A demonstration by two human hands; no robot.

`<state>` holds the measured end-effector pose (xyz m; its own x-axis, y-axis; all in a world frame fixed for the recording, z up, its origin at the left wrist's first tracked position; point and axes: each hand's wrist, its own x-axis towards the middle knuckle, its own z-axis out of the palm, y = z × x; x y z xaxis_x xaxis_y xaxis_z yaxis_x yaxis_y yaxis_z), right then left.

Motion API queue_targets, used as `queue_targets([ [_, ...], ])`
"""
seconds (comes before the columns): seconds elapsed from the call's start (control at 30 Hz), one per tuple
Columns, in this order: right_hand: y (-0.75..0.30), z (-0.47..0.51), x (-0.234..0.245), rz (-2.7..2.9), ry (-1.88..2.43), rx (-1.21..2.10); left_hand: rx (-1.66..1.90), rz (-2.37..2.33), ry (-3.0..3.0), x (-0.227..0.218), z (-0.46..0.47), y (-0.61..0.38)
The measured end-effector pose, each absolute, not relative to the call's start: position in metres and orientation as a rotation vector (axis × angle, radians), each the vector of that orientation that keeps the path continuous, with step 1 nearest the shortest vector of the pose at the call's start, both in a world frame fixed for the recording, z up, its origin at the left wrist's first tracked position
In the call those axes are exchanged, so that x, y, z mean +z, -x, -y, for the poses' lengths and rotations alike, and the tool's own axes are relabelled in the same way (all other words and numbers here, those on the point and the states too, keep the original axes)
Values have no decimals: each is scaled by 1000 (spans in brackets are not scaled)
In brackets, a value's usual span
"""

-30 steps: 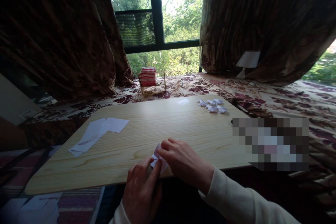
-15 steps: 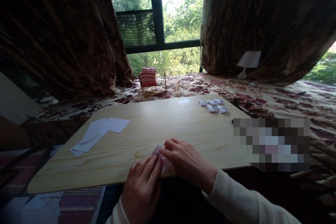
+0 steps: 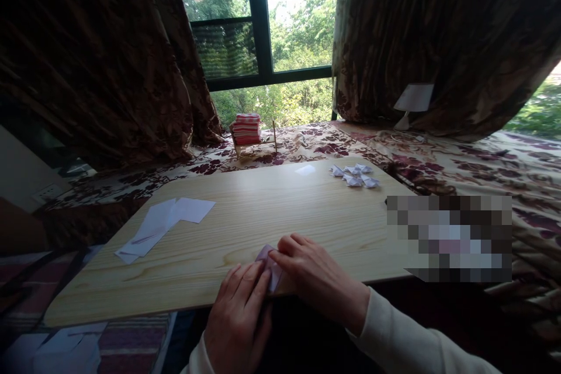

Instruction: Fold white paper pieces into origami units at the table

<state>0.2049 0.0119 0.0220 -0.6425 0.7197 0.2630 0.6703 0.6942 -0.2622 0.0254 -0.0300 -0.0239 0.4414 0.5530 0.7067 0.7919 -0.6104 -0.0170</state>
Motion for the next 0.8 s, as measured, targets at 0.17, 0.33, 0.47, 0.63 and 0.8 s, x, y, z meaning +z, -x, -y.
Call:
queue_targets([
  [0.17, -208, -15, 17, 2510, 1080, 250, -948, 1158, 2358, -25, 31, -22],
  [0.33, -205, -15, 16, 2467, 1058, 331, -931, 1124, 2409, -22, 31, -21],
  [0.47, -204, -15, 14, 2428, 1025, 355, -945, 1112, 2416, -19, 30, -25],
  [0.63, -206, -16, 10, 2388, 1013, 360, -963, 1143, 2421, -16, 32, -29],
  [0.8, -206, -14, 12, 2386, 1024, 367, -965, 1162, 2400, -20, 33, -35],
])
